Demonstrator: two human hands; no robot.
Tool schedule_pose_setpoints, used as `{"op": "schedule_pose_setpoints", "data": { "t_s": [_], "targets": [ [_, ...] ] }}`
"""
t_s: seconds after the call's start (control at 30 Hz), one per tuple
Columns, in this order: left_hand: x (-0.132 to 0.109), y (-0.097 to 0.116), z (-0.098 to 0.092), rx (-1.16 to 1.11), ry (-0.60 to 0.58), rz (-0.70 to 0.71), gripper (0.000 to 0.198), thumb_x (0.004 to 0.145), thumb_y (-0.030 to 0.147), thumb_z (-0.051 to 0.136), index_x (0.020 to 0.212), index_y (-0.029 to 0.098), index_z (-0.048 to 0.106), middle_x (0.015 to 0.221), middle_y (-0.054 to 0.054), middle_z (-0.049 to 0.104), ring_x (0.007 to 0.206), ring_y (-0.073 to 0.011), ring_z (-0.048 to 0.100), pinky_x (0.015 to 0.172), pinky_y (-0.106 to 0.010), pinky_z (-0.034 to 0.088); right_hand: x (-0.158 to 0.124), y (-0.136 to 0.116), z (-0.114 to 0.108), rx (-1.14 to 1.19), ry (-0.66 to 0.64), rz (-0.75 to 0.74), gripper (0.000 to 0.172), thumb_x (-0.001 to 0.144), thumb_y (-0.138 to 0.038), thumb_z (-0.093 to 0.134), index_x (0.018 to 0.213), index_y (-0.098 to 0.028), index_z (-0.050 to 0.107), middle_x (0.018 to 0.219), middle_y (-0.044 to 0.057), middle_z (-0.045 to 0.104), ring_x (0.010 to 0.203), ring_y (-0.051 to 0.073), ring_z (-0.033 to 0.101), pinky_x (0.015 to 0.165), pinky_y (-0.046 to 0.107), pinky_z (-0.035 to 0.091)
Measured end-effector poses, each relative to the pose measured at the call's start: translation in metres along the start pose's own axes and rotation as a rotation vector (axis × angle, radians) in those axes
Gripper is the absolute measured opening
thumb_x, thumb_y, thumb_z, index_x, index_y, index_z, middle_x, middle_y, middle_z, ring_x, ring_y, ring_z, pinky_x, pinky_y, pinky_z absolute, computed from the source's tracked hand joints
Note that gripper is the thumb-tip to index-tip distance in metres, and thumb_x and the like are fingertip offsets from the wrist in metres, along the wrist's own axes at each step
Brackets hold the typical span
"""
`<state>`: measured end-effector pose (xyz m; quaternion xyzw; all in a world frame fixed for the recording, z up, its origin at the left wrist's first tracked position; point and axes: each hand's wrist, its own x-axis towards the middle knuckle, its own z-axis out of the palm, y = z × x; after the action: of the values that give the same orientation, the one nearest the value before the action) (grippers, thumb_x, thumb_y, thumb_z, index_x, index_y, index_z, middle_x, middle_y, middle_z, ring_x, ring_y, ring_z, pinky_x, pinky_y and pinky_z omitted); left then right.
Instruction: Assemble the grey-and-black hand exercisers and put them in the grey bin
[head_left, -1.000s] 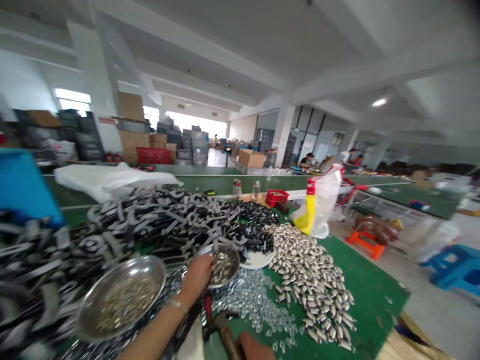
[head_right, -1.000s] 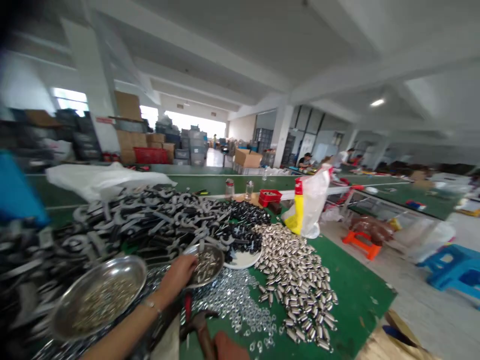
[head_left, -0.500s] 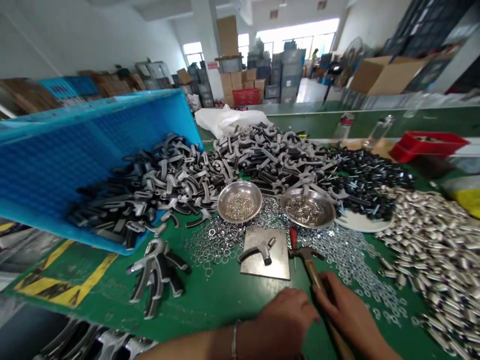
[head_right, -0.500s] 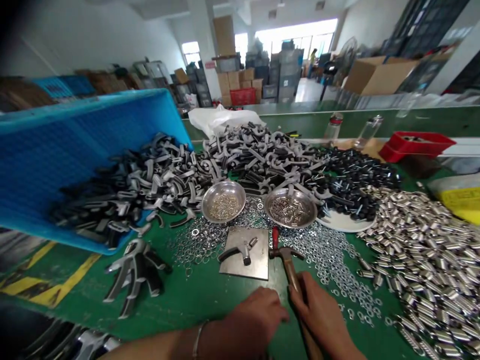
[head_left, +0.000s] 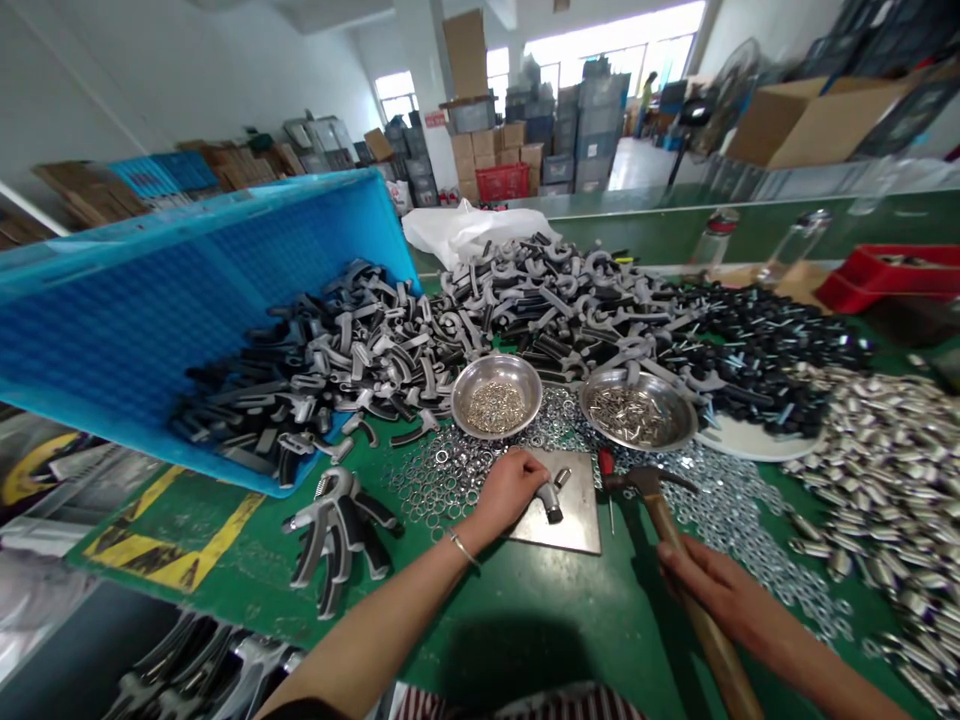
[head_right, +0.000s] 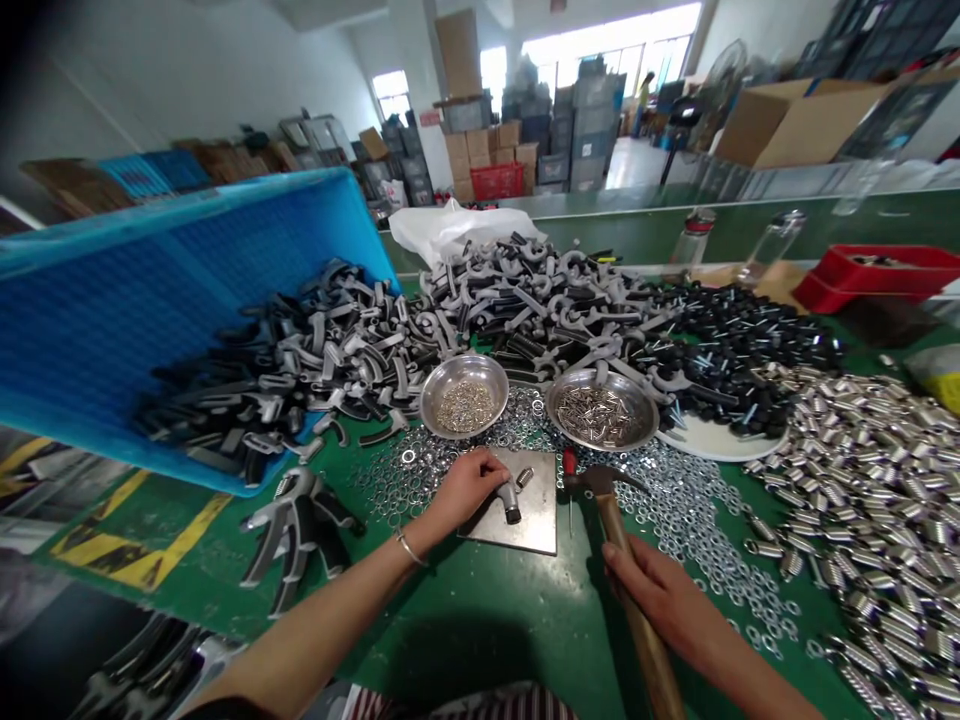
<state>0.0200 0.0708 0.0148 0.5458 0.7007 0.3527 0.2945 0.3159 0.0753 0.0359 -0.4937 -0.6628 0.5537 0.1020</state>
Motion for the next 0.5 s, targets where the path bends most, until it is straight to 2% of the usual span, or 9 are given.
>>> {"op": "schedule_pose_setpoints", "data": {
  "t_s": [0.1,0.2,0.3,0.37,0.43,0.5],
  "targets": [
    [0.0,0.003,-0.005,0.091,0.001,0.101,0.009,0.082,0.019,0.067,0.073,0.016,0.069,0.08,-0.004,0.067,0.079,-0.018,0.061,0.075,-0.029,0.043,-0.002,-0.009,-0.004,-0.12,0.037,-0.071,0.044,0.092,-0.064,0.045,0.082,-0.023,0.057,0.071,0.001,0.059,0.069,0.02,0.057,0.063,0.03,0.047],
    [0.005,0.0,-0.009,0.089,-0.023,0.13,0.01,0.083,0.02,0.066,0.073,0.016,0.069,0.08,-0.004,0.067,0.079,-0.0178,0.061,0.075,-0.028,0.043,-0.002,-0.019,-0.006,-0.119,-0.036,-0.084,0.041,0.096,-0.061,0.04,0.083,-0.024,0.053,0.068,0.0,0.06,0.066,0.019,0.06,0.066,0.031,0.05],
    [0.009,-0.009,-0.008,0.006,-0.064,0.042,0.011,0.084,0.022,0.066,0.076,0.015,0.069,0.079,-0.003,0.069,0.075,-0.0173,0.062,0.07,-0.027,0.044,0.001,-0.023,-0.007,-0.088,-0.132,-0.018,0.04,0.097,-0.06,0.037,0.084,-0.024,0.05,0.065,-0.001,0.059,0.056,0.017,0.06,0.054,0.029,0.05],
    [0.01,-0.013,-0.007,-0.008,-0.073,0.023,0.011,0.084,0.023,0.066,0.078,0.015,0.069,0.079,-0.003,0.069,0.075,-0.0176,0.063,0.07,-0.027,0.045,0.004,-0.023,-0.007,-0.104,-0.145,0.023,0.041,0.095,-0.062,0.039,0.084,-0.024,0.049,0.067,-0.002,0.058,0.047,0.014,0.056,0.042,0.026,0.045],
    [0.009,-0.011,-0.008,0.04,-0.064,0.049,0.011,0.086,0.022,0.065,0.079,0.014,0.068,0.081,-0.004,0.069,0.078,-0.0181,0.063,0.072,-0.027,0.045,0.009,-0.022,-0.005,-0.125,-0.141,0.039,0.041,0.095,-0.062,0.04,0.083,-0.024,0.05,0.068,-0.002,0.058,0.041,0.012,0.052,0.036,0.024,0.04],
    [0.008,-0.006,-0.011,0.175,-0.079,0.166,0.012,0.089,0.022,0.061,0.082,0.014,0.067,0.087,-0.006,0.067,0.084,-0.019,0.062,0.077,-0.029,0.046,0.014,-0.021,-0.002,-0.129,-0.137,0.042,0.042,0.095,-0.062,0.038,0.082,-0.024,0.05,0.068,-0.002,0.058,0.039,0.01,0.05,0.035,0.023,0.037]
  ]
}}
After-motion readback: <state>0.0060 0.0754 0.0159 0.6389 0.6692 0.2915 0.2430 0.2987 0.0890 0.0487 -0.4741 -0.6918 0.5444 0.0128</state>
